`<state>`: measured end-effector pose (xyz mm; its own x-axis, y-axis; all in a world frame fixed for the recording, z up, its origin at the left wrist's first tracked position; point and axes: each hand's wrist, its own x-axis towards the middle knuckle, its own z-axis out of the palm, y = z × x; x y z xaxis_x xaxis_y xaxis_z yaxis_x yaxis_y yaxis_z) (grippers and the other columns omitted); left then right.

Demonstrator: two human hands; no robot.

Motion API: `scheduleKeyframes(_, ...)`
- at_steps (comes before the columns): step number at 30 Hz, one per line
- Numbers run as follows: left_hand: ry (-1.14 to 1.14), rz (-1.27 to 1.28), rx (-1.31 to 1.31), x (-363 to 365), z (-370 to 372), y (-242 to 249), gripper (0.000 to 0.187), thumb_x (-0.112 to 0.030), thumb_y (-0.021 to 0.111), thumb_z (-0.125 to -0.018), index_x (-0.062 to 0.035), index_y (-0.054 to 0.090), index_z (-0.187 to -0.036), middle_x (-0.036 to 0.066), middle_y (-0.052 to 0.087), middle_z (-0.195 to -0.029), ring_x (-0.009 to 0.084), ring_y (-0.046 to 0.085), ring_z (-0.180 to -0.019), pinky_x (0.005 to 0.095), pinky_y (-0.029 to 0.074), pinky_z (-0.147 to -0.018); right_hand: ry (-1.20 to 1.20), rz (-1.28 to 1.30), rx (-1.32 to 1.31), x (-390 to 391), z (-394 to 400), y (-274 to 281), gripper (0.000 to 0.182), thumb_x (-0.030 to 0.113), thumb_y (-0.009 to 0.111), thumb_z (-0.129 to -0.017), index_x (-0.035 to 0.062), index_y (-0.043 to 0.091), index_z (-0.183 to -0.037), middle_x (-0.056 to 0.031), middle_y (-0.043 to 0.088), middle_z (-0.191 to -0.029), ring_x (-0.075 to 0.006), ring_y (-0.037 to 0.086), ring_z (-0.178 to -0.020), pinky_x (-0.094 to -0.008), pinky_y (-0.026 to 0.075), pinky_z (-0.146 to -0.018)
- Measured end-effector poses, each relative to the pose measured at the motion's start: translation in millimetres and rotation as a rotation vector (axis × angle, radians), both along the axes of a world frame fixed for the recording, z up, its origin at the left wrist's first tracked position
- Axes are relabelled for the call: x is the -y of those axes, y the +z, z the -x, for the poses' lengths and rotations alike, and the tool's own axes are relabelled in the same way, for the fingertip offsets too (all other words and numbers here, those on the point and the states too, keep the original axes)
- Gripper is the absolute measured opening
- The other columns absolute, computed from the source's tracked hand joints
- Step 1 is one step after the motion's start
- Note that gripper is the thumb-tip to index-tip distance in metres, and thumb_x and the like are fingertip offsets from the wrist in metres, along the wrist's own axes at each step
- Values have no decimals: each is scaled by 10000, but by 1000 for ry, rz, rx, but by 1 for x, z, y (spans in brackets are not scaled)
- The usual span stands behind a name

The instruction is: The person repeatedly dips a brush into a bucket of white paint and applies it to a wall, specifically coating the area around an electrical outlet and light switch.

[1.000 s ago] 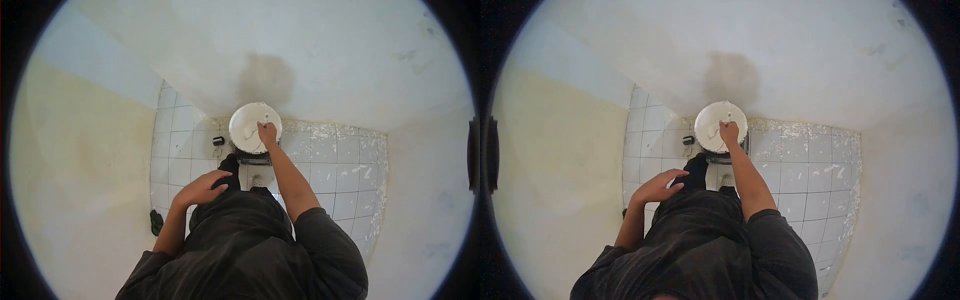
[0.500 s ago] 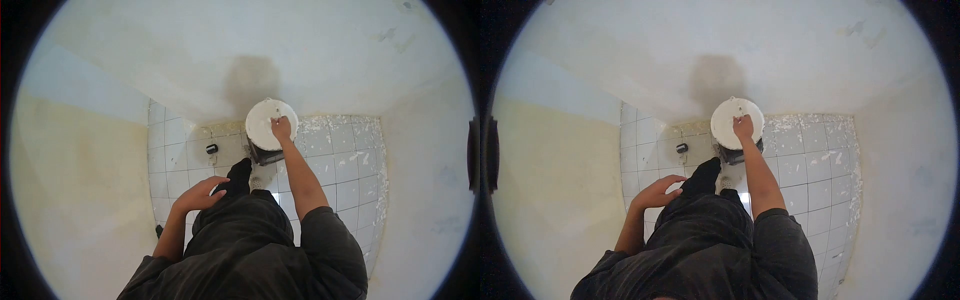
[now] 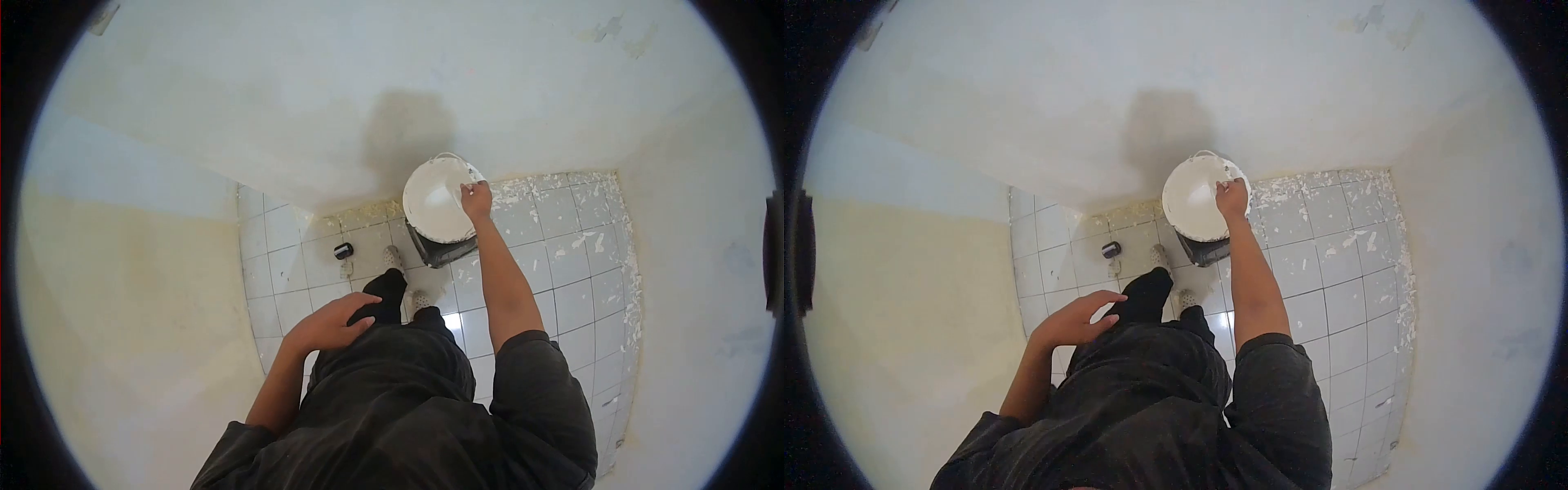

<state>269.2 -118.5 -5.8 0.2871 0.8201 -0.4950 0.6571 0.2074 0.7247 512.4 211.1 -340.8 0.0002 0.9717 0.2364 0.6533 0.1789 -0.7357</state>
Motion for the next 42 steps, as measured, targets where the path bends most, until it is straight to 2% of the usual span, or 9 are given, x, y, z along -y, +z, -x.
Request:
scheduleKeyframes(3,-12,3,2,0,1,-6,455,-255,609,-1056,-55,541,-1459,188,600,-1424,341,557,-1351,428,418,-1160,44,174,10,-9,-12,-4,270,276,777,-878,7,785,-891,-248,670,-1070,-420,662,-992,-484,535,-898)
scheduleKeyframes(12,60,-5,2,-17,-10,4,626,-213,621,-1030,0,374,-1564,229,558,-1486,370,527,-1400,436,406,-1182,-96,-142,62,40,-15,3,206,303,781,-895,145,835,-1014,-302,528,-1407,-476,493,-1296,-526,420,-1081)
scheduleKeyframes(15,74,24,34,-17,-9,9,691,-202,623,-1029,-15,290,-1604,242,554,-1489,372,519,-1413,445,397,-1186,-144,-61,32,68,-11,24,238,317,757,-934,102,828,-1009,-271,625,-1299,-395,609,-1140,-500,492,-958)
scheduleKeyframes(20,90,-17,81,-9,10,8,758,-178,629,-1018,-46,213,-1638,234,541,-1508,371,496,-1440,475,380,-1194,-246,465,-722,111,-6,29,341,395,679,-1023,80,778,-1108,-105,728,-1006,-206,638,-776,-391,505,-686)
scheduleKeyframes(21,102,-92,87,-11,17,9,749,-167,631,-1011,-37,232,-1631,241,543,-1499,371,505,-1429,466,388,-1188,-292,622,-854,118,-2,44,362,411,663,-1036,81,758,-1152,-73,734,-952,-176,627,-718,-369,496,-641)
scheduleKeyframes(26,118,-427,150,-37,48,41,752,-121,640,-999,-55,244,-1636,213,555,-1485,341,524,-1406,481,425,-1157,-168,759,-1267,146,37,127,459,498,589,-1062,130,590,-1337,-58,721,-1090,-174,636,-876,-343,496,-741)
scheduleKeyframes(31,42,-653,253,-60,86,116,712,-88,643,-981,-53,314,-1612,207,551,-1483,339,527,-1392,467,435,-1150,-10,654,-1435,133,101,240,423,462,471,-1117,97,605,-1282,-156,771,-1080,-253,728,-966,-393,574,-826)
scheduleKeyframes(37,-42,-1076,103,-45,168,233,663,-48,680,-915,-21,444,-1533,209,521,-1504,366,476,-1431,434,394,-1187,273,411,-1725,85,169,379,344,365,608,-1080,22,628,-1074,-138,751,-980,-219,721,-867,-293,624,-738)
scheduleKeyframes(42,-18,-1331,-24,-18,236,314,657,-1,687,-875,-14,488,-1501,216,511,-1517,388,446,-1457,455,363,-1213,464,100,-1764,66,208,518,307,266,663,-1054,-31,629,-1121,-135,731,-944,-195,704,-832,-220,643,-750)
